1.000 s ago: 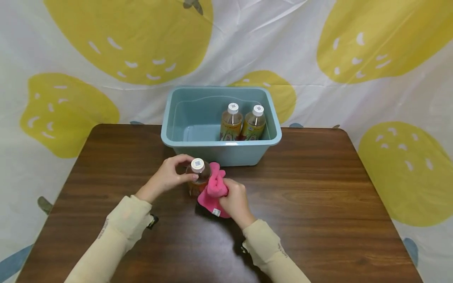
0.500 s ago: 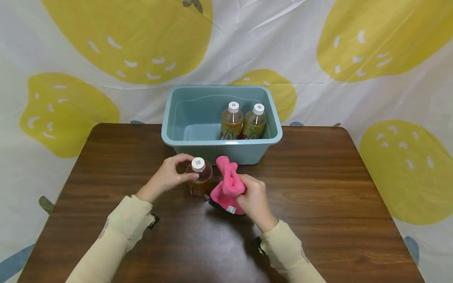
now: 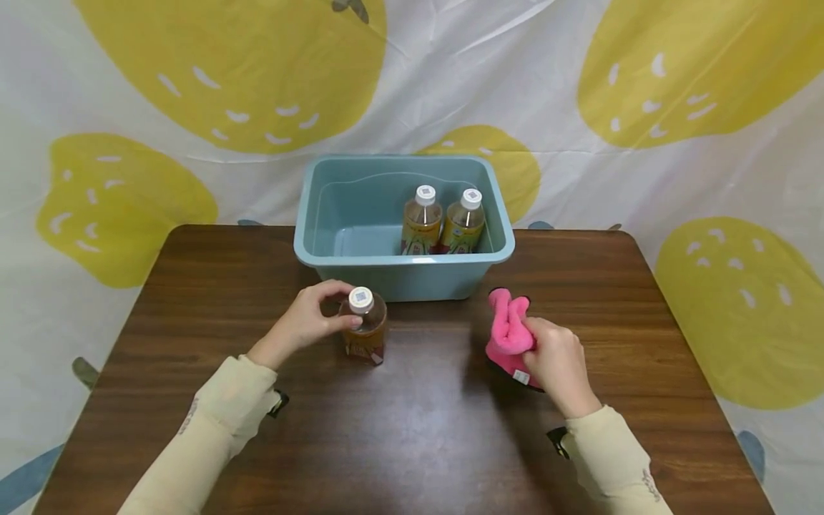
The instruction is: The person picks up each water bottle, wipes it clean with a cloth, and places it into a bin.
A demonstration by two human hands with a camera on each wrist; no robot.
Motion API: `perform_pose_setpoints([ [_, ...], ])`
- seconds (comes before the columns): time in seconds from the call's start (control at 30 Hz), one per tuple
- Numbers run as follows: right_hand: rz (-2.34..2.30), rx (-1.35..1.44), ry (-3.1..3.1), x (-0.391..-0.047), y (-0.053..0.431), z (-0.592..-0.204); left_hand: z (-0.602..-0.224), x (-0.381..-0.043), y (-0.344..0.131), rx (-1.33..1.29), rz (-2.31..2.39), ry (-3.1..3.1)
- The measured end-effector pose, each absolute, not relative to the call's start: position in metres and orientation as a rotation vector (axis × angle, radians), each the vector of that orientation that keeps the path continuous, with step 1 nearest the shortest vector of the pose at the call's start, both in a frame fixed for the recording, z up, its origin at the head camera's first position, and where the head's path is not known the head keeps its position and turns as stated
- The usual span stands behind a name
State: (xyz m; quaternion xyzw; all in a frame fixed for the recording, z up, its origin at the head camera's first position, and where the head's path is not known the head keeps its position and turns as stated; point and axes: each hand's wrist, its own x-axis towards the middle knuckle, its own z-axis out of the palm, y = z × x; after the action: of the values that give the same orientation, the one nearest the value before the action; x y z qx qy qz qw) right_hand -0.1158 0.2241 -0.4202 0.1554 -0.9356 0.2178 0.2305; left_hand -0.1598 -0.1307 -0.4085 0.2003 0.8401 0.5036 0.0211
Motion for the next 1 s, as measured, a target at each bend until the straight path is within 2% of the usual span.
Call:
perform_pose_setpoints([
  [0.27,0.377,0.367,-2.843,-0.129,0.251,-0.444,-0.410,-0.160,-0.130,0.644,1.571,2.601],
  [0.53,0.282,0.379,-2.999,-0.138,0.253,-0.467,-0.409,-0.159,-0.129,0.627,1.574,2.597],
  [1.0,0.342,0.208,-3.294,-0.161,0.254,-0.470,-0.410,-0.160,-0.130,0.640,1.602,2.586],
])
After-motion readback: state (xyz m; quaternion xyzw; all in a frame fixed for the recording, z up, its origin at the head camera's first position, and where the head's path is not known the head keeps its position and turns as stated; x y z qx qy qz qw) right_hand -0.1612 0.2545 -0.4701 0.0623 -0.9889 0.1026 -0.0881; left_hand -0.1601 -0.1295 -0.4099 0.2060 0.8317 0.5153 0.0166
